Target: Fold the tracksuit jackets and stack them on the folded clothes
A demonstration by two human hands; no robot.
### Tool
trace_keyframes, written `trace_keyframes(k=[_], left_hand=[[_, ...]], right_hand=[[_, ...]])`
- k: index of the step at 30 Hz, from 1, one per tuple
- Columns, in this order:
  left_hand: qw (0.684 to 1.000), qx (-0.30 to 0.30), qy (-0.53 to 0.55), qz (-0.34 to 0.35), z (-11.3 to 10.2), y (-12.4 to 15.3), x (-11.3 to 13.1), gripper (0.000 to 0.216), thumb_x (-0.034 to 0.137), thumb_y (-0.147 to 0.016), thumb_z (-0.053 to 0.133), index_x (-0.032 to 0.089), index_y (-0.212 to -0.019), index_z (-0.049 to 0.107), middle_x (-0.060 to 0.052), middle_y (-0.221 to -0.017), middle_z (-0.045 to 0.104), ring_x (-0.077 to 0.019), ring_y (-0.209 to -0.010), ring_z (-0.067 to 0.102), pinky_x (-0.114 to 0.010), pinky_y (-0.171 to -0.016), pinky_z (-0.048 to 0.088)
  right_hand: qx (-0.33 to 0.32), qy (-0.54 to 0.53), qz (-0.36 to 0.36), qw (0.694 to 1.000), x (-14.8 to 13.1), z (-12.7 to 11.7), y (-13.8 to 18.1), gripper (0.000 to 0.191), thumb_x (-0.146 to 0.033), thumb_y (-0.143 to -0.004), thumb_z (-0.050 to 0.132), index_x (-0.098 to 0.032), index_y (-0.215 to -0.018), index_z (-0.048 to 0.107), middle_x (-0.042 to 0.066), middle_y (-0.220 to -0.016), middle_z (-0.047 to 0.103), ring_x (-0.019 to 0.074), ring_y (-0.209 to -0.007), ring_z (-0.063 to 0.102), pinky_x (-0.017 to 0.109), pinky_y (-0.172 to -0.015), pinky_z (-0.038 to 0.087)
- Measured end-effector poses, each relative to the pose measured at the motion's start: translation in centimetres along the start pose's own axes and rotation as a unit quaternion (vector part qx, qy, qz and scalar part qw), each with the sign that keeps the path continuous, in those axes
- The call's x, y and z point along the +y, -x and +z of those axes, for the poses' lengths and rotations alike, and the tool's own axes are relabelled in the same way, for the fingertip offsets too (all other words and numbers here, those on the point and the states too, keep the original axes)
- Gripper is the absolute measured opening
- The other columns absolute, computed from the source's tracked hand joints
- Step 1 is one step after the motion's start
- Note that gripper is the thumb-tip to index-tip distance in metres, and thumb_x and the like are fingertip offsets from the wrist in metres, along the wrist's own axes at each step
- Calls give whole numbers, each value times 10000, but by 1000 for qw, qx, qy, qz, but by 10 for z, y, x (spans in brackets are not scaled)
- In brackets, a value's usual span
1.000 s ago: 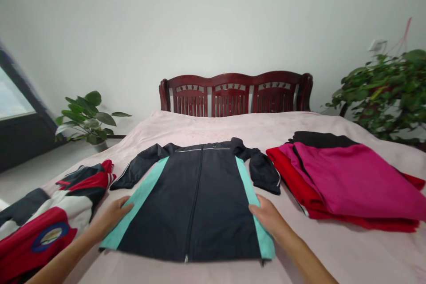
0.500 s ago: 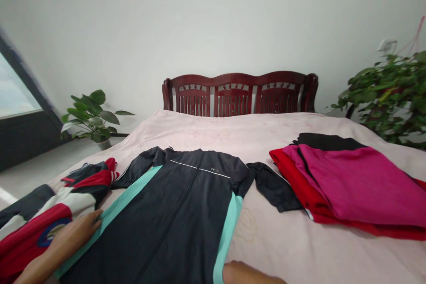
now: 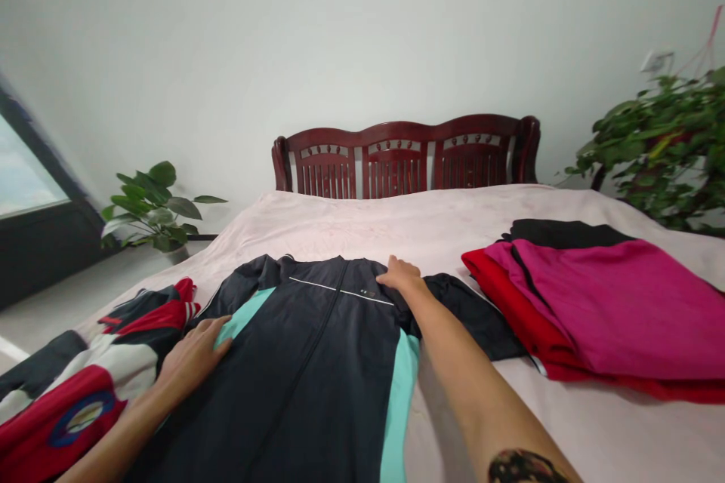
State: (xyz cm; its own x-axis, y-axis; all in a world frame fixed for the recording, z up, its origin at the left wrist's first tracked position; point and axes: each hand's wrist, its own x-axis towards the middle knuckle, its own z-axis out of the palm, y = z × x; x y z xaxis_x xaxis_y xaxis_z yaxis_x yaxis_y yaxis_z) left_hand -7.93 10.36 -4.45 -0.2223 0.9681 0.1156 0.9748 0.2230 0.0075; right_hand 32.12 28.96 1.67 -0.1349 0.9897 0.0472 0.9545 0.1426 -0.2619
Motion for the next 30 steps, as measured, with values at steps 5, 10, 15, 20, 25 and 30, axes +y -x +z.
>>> trace_keyframes(k=[5,10,15,20,25,30], left_hand=[[987,129,58,72,-32,-36,27,385,301,-918,409,227,-1252,585,-71,-1284,607,-247,-1179,559,-380,-1028,424],[955,192,128,187,-52,-91,74,379,312,-936,399,200,-1236,601,-83,-1319,600,-240,-1277,488,-392,-1117,353],[935,-16,151,322,-34,-135,118,556,109,-769,481,207,-1307,581,-61,-1407,559,-246,-1365,422,-435,-1171,286],[922,-125,158,331,-14,-134,85,632,1,-629,402,233,-1134,703,-21,-1210,695,-191,-1173,602,-341,-1081,412],[927,-154,68,334,-12,-97,29,772,-3,-622,509,341,-1308,584,-1,-1515,439,-276,-1440,313,-517,-1166,241],[928,-137,63,342,-5,-72,17,748,55,-649,552,346,-1338,557,8,-1571,341,-286,-1480,200,-535,-1176,191]], right_hand=[[19,22,-235,972,-14,32,56,362,-170,-925,423,-271,-1208,625,78,-1145,627,202,-1050,564,310,-858,393],[-22,66,-571,818,-3,61,132,220,-200,-868,519,-225,-1040,653,53,-877,616,205,-837,523,331,-716,373],[-2,-47,-423,905,16,60,153,271,-174,-832,535,-220,-1087,615,61,-1070,602,210,-995,529,328,-805,427],[-14,-35,-349,936,31,54,151,660,-334,-798,677,-219,-1400,434,98,-1230,573,268,-1104,509,396,-894,432],[-33,21,-402,915,35,60,142,280,-203,-889,543,-222,-1156,625,64,-963,647,222,-907,563,328,-752,410],[1,-54,-428,902,38,56,136,234,-304,-963,473,-202,-991,681,47,-842,672,180,-793,590,295,-726,394]])
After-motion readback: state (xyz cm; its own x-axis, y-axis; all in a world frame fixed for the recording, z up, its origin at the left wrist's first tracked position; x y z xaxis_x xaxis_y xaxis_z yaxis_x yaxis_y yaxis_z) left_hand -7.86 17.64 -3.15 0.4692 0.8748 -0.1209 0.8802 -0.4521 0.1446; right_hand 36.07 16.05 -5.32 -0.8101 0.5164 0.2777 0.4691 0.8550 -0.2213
